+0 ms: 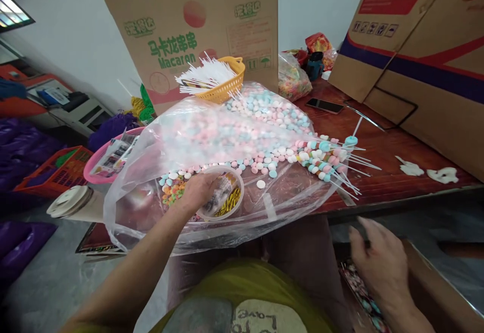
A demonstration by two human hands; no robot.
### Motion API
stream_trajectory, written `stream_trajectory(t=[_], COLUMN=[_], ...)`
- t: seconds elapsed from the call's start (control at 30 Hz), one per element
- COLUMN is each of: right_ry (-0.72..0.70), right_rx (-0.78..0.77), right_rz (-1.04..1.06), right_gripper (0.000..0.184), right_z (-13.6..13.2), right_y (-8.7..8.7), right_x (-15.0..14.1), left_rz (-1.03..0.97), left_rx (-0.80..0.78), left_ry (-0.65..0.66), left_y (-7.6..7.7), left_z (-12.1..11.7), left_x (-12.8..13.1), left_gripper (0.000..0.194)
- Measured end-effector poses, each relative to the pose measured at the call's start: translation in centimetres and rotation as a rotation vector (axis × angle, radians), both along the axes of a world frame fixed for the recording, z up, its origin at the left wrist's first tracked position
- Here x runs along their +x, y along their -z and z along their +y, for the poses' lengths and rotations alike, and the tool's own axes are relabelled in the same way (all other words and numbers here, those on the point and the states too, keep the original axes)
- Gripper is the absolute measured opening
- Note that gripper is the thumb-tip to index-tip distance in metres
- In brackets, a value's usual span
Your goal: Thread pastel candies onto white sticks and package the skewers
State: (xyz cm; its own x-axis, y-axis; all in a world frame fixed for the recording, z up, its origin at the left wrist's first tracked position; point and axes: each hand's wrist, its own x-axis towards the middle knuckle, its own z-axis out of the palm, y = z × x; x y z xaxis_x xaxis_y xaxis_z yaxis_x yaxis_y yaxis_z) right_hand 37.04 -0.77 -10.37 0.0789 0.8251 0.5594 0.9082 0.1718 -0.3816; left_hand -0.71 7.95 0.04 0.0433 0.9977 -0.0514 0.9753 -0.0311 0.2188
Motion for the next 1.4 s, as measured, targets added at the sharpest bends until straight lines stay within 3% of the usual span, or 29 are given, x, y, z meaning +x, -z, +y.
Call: stream_trajectory(t=[0.13,0.17,0.23,0.3,0.4,0.47,0.53,0.67,0.8,1.0,1.07,1.17,1.3,1.4], right_ry=[-0.367,-0.473,-0.666,-0.76,-0.751,-0.733,-0.712,-0.769,-0.729,-0.477,-0.409,-0.239,-0.021,-0.003], right_rx=[0.263,0.277,0.139,-0.033,-0.169,-0.211,-0.259,-0.363,-0.365,-0.286,-0.322,-0.369,-0.398,-0.416], right_rz=[-0.068,-0.078,-0.104,0.026,0.221,0.275,0.312,0.417,0.503,0.314,0.222,0.057,-0.204,-0.383], right_gripper=[0.044,0.045,0.037,0.023,0.022,0.024,0.024,0.016,0.018,0.038,0.045,0.044,0.02,0.014], right_z=[4.2,4.7,5.8,6.9,8.6,9.0,9.0,8.1,7.4,6.7,7.7,11.1,16.3,18.3], right_y=[-7.3,-9.0,-11.1,-11.3,-9.7,-8.8,-8.6,-10.2,-11.0,-9.6,-9.3,-9.5,-9.4,-8.3], right_x=[-10.3,-12.9,-17.2,-20.0,-21.5,-21.2,-20.3,-18.5,-17.6,-16.4,-15.3,-11.8,-5.0,-1.8], left_rz=[0.042,0.049,0.027,-0.084,-0.373,-0.55,-0.68,-0.848,-0.765,-0.687,-0.628,-0.559,-0.58,-0.588], left_rx=[0.145,0.183,0.22,0.221,0.261,0.26,0.208,0.061,-0.018,0.058,0.163,0.294,0.393,0.511], left_ry=[0.194,0.275,0.4,0.416,0.258,0.113,0.06,0.194,0.294,0.241,0.309,0.379,0.414,0.496], left_y=[-2.3,-2.8,-3.3,-3.2,-2.1,-1.3,-0.8,-1.7,-2.2,0.1,0.6,0.7,0.6,0.8], left_z=[-2.1,-2.5,-3.1,-3.3,-3.1,-3.0,-2.9,-3.1,-3.3,-3.9,-4.1,-4.2,-4.4,-4.6], left_x=[0.2,0.4,0.6,0.5,0.0,-0.2,-0.1,0.9,2.1,4.7,5.2,5.0,3.5,2.5], left_gripper=[0.037,0.036,0.031,0.027,0.021,0.017,0.011,0.016,0.021,0.023,0.025,0.029,0.022,0.021])
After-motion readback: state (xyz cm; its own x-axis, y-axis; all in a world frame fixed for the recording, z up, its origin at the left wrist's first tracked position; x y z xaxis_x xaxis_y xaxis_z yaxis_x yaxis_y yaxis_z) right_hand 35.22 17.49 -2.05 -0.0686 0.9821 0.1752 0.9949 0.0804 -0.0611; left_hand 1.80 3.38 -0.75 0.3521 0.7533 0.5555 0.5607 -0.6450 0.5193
